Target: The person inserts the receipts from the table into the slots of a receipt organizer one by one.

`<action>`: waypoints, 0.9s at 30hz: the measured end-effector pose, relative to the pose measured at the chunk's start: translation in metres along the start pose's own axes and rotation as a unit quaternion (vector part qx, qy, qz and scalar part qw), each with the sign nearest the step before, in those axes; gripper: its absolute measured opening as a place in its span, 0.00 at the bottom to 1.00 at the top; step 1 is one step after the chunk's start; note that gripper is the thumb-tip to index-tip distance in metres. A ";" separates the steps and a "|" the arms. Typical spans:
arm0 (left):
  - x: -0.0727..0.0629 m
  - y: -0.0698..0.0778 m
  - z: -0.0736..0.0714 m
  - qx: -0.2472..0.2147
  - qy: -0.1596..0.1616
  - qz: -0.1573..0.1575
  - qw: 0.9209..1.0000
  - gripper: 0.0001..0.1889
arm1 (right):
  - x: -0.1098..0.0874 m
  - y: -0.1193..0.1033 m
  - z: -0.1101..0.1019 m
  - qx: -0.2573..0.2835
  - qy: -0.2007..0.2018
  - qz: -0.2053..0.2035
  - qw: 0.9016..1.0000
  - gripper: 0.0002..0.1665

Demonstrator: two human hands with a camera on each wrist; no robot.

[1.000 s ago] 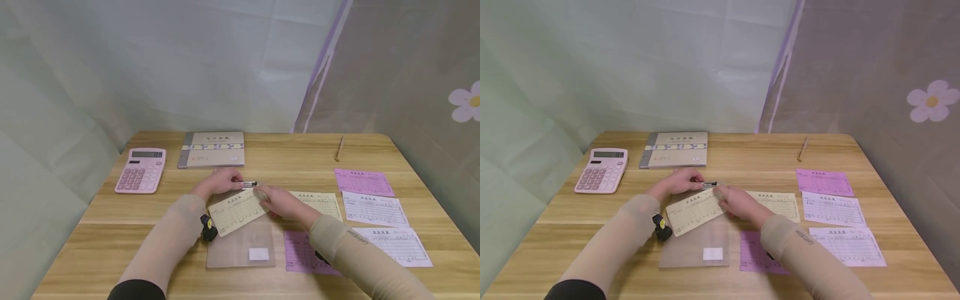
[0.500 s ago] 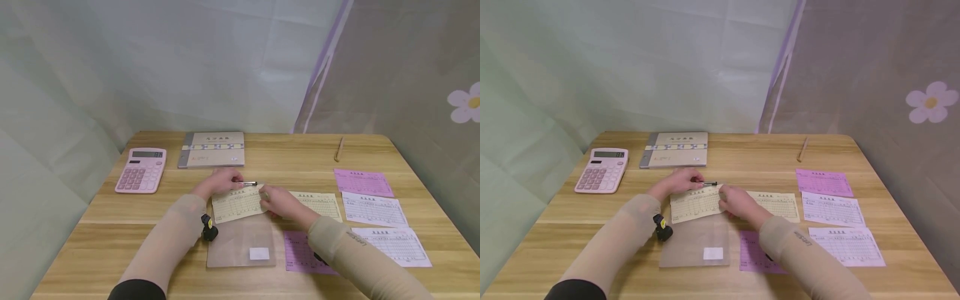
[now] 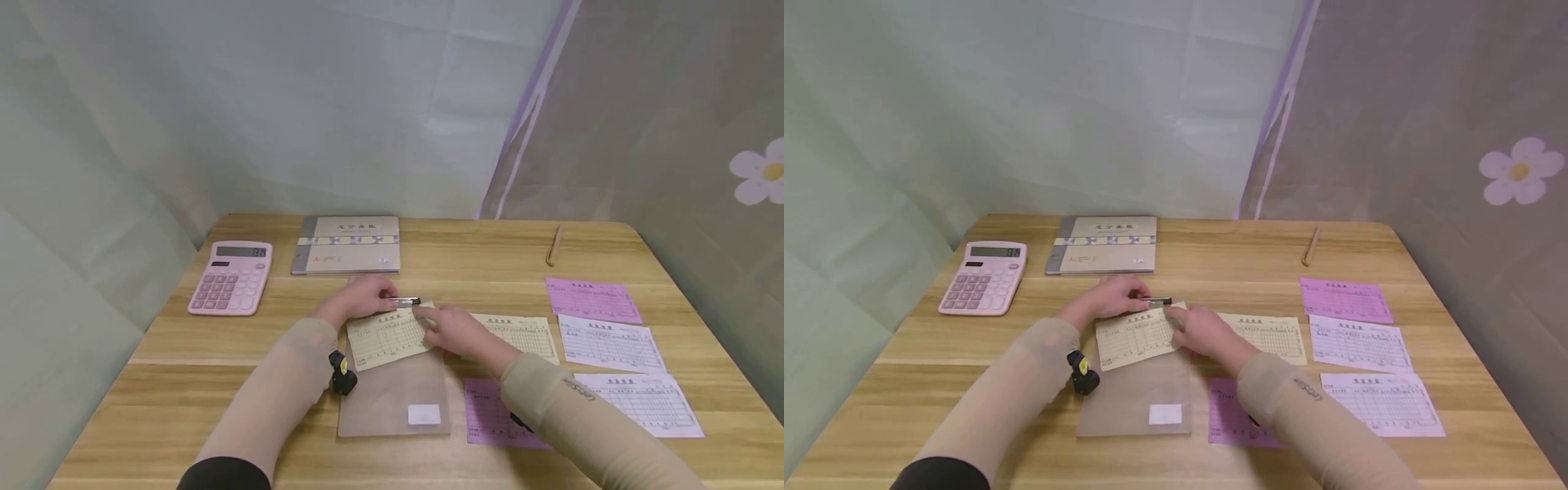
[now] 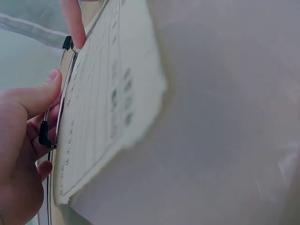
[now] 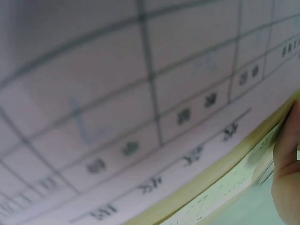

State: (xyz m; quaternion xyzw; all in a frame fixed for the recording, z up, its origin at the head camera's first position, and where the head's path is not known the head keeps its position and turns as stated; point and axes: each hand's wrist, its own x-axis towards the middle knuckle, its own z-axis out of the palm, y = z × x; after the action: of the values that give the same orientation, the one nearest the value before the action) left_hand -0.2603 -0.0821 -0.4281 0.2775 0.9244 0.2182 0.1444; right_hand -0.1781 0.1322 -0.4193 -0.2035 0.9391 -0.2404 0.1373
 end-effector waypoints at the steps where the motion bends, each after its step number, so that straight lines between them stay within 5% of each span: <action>1: 0.000 0.000 0.000 0.001 0.001 0.001 1.000 0.14 | 0.000 0.000 0.000 0.005 -0.003 0.007 1.000 0.36; 27: -0.004 0.002 0.004 0.018 0.023 0.006 1.000 0.14 | 0.006 0.000 0.006 0.012 0.034 0.051 0.998 0.30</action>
State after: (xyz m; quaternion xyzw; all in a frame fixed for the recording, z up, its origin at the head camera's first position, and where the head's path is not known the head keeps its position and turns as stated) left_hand -0.2546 -0.0815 -0.4296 0.2803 0.9297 0.2083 0.1170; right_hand -0.1810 0.1277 -0.4254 -0.1456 0.9493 -0.2513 0.1202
